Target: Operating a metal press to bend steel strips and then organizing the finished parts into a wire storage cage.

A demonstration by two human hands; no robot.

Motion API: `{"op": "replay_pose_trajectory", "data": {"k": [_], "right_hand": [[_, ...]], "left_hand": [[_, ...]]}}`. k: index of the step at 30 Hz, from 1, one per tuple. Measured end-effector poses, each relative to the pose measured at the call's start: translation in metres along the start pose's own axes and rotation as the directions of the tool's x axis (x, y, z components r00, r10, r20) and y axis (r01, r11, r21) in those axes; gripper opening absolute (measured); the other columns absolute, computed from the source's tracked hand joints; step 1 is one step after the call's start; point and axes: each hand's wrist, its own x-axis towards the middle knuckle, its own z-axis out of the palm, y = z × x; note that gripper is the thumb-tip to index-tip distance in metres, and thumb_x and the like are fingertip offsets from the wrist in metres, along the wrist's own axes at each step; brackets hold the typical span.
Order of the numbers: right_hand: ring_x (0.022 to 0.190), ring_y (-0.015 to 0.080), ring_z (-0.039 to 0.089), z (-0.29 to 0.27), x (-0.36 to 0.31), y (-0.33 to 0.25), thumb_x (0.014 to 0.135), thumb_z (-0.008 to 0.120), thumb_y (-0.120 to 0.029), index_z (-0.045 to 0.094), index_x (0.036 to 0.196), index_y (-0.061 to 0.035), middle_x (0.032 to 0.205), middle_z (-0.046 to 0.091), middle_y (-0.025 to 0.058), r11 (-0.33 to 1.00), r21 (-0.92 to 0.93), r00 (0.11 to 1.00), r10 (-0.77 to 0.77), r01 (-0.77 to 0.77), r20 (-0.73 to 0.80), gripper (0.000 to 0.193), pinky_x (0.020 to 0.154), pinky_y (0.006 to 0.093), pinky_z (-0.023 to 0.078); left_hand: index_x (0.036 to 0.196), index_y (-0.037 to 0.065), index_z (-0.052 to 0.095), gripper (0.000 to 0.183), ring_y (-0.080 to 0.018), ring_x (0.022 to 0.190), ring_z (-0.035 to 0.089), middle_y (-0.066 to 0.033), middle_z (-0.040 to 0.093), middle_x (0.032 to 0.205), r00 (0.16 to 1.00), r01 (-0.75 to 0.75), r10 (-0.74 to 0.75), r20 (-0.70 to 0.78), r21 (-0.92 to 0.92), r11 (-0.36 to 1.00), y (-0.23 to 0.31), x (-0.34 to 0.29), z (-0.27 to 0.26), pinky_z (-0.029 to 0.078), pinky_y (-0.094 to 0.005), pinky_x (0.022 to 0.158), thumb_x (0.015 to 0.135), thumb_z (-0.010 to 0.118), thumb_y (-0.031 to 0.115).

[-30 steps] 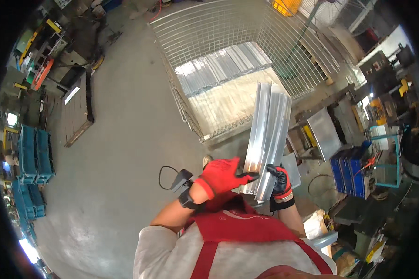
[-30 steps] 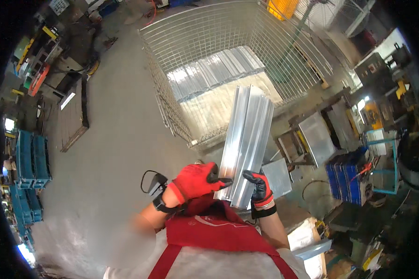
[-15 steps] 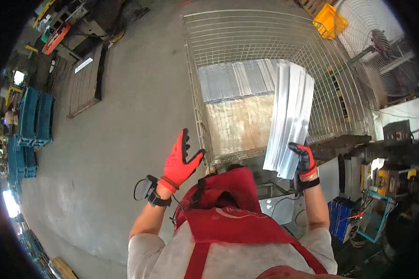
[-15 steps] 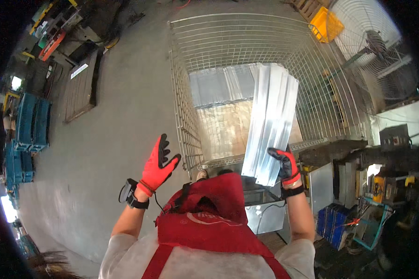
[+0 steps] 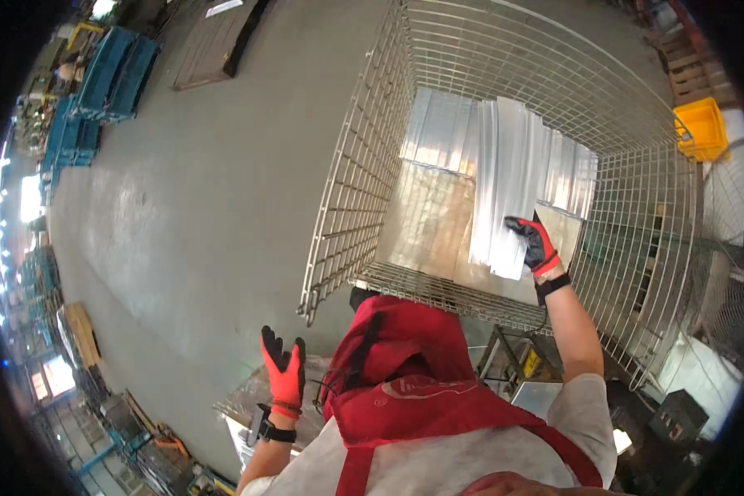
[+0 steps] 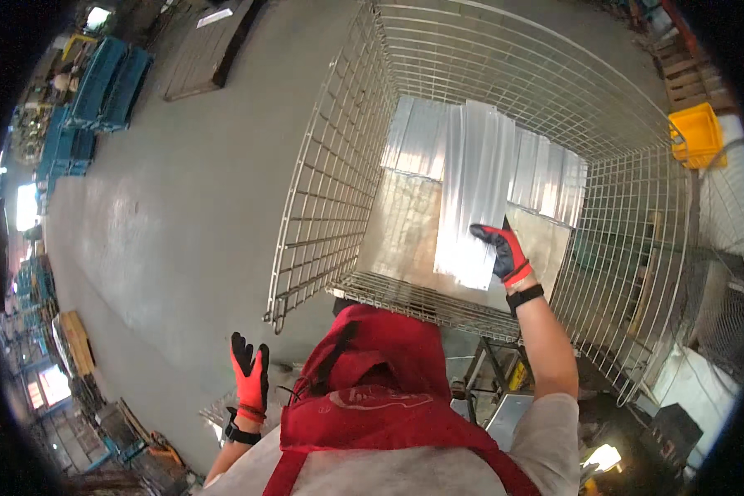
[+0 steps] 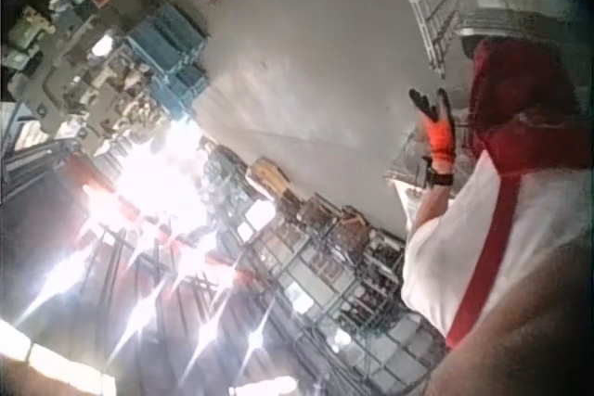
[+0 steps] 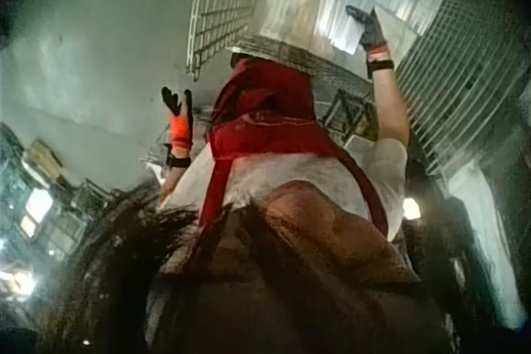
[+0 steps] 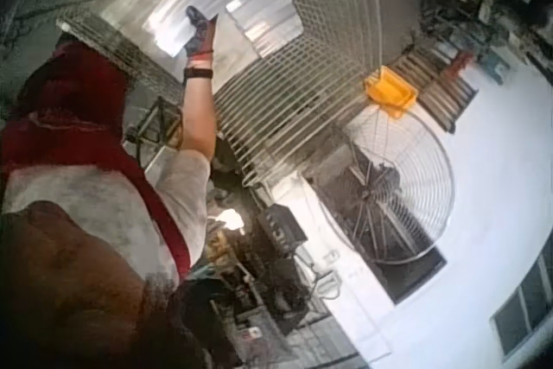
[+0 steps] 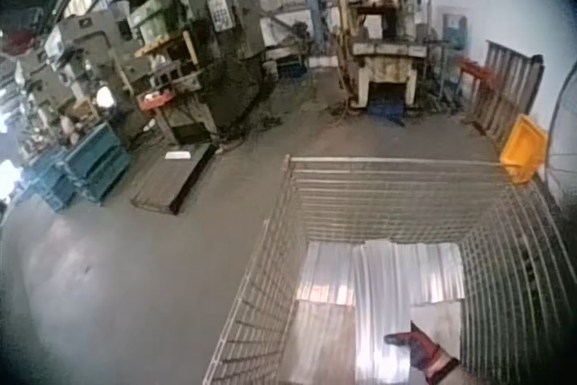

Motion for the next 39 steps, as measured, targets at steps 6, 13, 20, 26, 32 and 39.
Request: {"op": "replay_pose_trajectory", "data": {"k": [6, 13, 20, 26, 32, 39], "right_hand": [[0.087, 0.0195, 0.057, -0.021, 0.099, -0.011, 0.075, 0.058, -0.005, 0.05, 0.105, -0.0045, 0.091, 0.059, 0.0057, 0.991, -0.124, 0.995, -0.032, 0.044, 0.097, 0.031, 0.079, 0.0387, 0.049], [0.094, 0.0187, 0.054, -0.064, 0.243, 0.039, 0.08, 0.054, -0.021, 0.054, 0.105, 0.0008, 0.099, 0.059, 0.007, 0.928, -0.335, 0.987, -0.153, 0.163, 0.058, 0.033, 0.087, 0.0343, 0.041], [0.09, 0.0181, 0.053, -0.096, 0.324, 0.067, 0.083, 0.044, -0.038, 0.058, 0.102, -0.0036, 0.093, 0.058, 0.0028, 0.972, -0.234, 0.999, -0.021, 0.011, -0.041, 0.042, 0.082, 0.03, 0.041], [0.107, 0.0202, 0.045, -0.111, 0.303, 0.029, 0.091, 0.026, -0.03, 0.046, 0.115, 0.0017, 0.112, 0.052, 0.0102, 0.847, -0.53, 0.994, 0.021, 0.04, 0.109, 0.045, 0.096, 0.0333, 0.031], [0.109, 0.0204, 0.042, -0.121, 0.279, -0.014, 0.09, 0.022, -0.041, 0.046, 0.116, 0.001, 0.114, 0.051, 0.0084, 0.9, -0.431, 0.991, -0.001, 0.058, 0.132, 0.055, 0.098, 0.0347, 0.027], [0.092, 0.0203, 0.051, -0.1, 0.328, 0.017, 0.072, 0.057, -0.013, 0.052, 0.108, -0.0004, 0.097, 0.057, 0.0061, 0.95, -0.291, 0.993, -0.109, 0.117, 0.041, 0.038, 0.082, 0.0361, 0.042]], "left_hand": [[0.132, 0.0, 0.016, 0.072, -0.0245, 0.127, 0.018, -0.0128, 0.021, 0.136, 0.953, -0.285, 0.3, -0.045, 0.206, 0.936, 0.035, 0.006, 0.057, 0.014, -0.0345, 0.103, 0.071, 0.055, -0.004], [0.129, -0.002, 0.023, 0.076, -0.0284, 0.122, 0.028, -0.0169, 0.029, 0.132, 0.874, -0.478, 0.434, 0.218, 0.547, 0.687, 0.106, 0.077, 0.106, 0.02, -0.0371, 0.101, 0.062, 0.059, 0.001], [0.125, 0.0, 0.031, 0.052, -0.0271, 0.118, 0.034, -0.0165, 0.034, 0.127, 0.876, -0.363, 0.182, 0.447, 0.362, 0.858, -0.039, 0.048, 0.159, 0.03, -0.0357, 0.096, 0.078, 0.048, 0.01], [0.126, 0.003, 0.03, 0.051, -0.0255, 0.111, 0.041, -0.011, 0.038, 0.126, 0.683, 0.693, -0.409, 0.605, -0.36, 0.625, -0.047, 0.053, 0.29, 0.035, -0.0351, 0.091, 0.085, 0.047, 0.029], [0.132, 0.017, 0.021, 0.078, -0.0251, 0.109, 0.04, -0.0076, 0.038, 0.123, 0.66, 0.751, -0.538, 0.524, -0.458, 0.475, -0.027, 0.134, 0.421, 0.035, -0.0357, 0.087, 0.072, 0.06, 0.049], [0.107, 0.019, 0.046, 0.032, -0.0257, 0.097, 0.049, -0.0056, 0.048, 0.106, 0.627, 0.778, -0.31, 0.715, -0.601, 0.185, -0.091, 0.22, 0.496, 0.042, -0.0416, 0.085, 0.081, 0.053, 0.036]]}}
